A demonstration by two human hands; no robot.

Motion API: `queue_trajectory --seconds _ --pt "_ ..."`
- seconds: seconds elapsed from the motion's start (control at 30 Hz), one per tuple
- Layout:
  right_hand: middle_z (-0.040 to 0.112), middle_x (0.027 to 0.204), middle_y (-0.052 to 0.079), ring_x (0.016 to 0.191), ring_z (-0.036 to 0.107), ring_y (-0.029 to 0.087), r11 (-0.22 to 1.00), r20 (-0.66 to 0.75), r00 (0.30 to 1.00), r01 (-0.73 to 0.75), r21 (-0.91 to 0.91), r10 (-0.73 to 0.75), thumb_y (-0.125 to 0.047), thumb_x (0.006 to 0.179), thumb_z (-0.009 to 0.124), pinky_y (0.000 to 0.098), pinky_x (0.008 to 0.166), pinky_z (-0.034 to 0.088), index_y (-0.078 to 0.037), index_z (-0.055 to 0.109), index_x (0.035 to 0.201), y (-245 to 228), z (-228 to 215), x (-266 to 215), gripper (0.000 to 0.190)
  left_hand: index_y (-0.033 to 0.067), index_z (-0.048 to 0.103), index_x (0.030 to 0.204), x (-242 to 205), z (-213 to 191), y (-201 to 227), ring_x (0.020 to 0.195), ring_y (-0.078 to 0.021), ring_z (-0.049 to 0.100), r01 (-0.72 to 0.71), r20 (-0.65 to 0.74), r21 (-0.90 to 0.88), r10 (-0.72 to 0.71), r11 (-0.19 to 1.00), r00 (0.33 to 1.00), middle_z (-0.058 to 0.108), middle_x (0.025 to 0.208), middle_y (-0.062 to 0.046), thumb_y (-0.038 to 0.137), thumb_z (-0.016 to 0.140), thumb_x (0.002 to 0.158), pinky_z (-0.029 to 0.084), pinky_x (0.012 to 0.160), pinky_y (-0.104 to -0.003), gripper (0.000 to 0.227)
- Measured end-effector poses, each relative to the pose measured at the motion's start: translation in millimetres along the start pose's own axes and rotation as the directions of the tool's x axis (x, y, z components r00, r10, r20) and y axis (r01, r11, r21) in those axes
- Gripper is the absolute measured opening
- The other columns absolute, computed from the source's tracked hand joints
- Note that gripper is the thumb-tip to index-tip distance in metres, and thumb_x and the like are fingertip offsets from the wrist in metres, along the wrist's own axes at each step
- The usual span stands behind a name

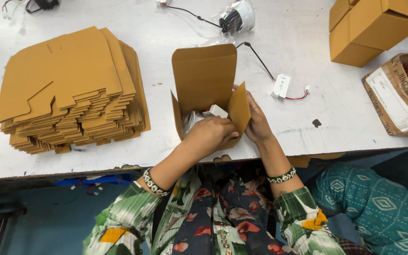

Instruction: The person assembles flat cardboard boxes, places a cylindrical device and a small white adapter inside each, then closes the flaps. The person repeats this process for multiple units on a white workbench.

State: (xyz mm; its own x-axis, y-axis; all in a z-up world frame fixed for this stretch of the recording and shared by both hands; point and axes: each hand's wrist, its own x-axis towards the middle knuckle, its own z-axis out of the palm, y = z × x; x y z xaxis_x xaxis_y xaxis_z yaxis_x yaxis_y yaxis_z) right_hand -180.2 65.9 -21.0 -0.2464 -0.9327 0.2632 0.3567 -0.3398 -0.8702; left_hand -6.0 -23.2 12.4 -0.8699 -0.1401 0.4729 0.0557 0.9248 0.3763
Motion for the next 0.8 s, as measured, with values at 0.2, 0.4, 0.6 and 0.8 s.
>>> queue_trajectory --seconds 0.2,0.4,0.6,0.8 --pt "0.045 0.154 0.014 0.143 0.047 0.026 0.999 0.029 0.999 -0.040 -0.012 0.040 -0.049 0.104 0.055 0.0430 0.118 0.046 -0.006 0.032 0.155 3.7 -0.6 -1.9 0.070 0.0156 0.078 0.088 10.7 -6.0 1.4 0.084 -0.0277 0.069 0.285 0.172 -0.041 -0.274 0.958 0.946 0.069 0.088 -0.006 0.039 0.076 0.086 0.051 0.080 -0.044 0.023" --pt "0.051 0.149 0.014 0.139 0.050 0.024 0.999 -0.030 0.999 -0.009 0.052 0.010 -0.048 0.104 0.057 0.0381 0.114 0.048 -0.004 0.036 0.155 7.2 -9.5 -8.3 0.070 0.0116 0.070 0.089 6.0 -13.2 11.0 0.087 -0.0302 0.068 0.172 -0.022 -0.044 -0.173 0.984 0.985 0.071 0.083 -0.006 0.028 0.075 0.084 0.048 0.079 -0.049 0.019" --pt "0.063 0.131 0.012 0.126 0.061 0.023 0.959 -0.326 0.914 0.176 -0.220 -0.243 -0.034 0.104 0.061 0.0376 0.105 0.052 -0.003 0.053 0.140 -16.8 4.9 -31.3 0.048 0.0092 0.060 0.098 -8.2 -29.2 10.1 0.082 -0.0345 0.070 0.301 -0.152 -0.189 -0.331 0.934 0.931 0.071 0.089 -0.011 0.021 0.064 0.097 0.054 0.071 -0.047 0.012" --pt "0.069 0.114 0.011 0.113 0.066 0.026 0.381 -0.077 0.759 0.233 -0.895 -0.647 -0.017 0.104 0.067 0.0389 0.101 0.052 -0.005 0.069 0.112 -62.3 60.0 -56.2 0.015 0.0078 0.057 0.103 1.4 -37.3 8.4 0.080 -0.0348 0.071 0.275 -0.262 -0.233 -0.333 0.933 0.906 0.071 0.090 -0.011 0.021 0.059 0.102 0.056 0.067 -0.046 0.013"
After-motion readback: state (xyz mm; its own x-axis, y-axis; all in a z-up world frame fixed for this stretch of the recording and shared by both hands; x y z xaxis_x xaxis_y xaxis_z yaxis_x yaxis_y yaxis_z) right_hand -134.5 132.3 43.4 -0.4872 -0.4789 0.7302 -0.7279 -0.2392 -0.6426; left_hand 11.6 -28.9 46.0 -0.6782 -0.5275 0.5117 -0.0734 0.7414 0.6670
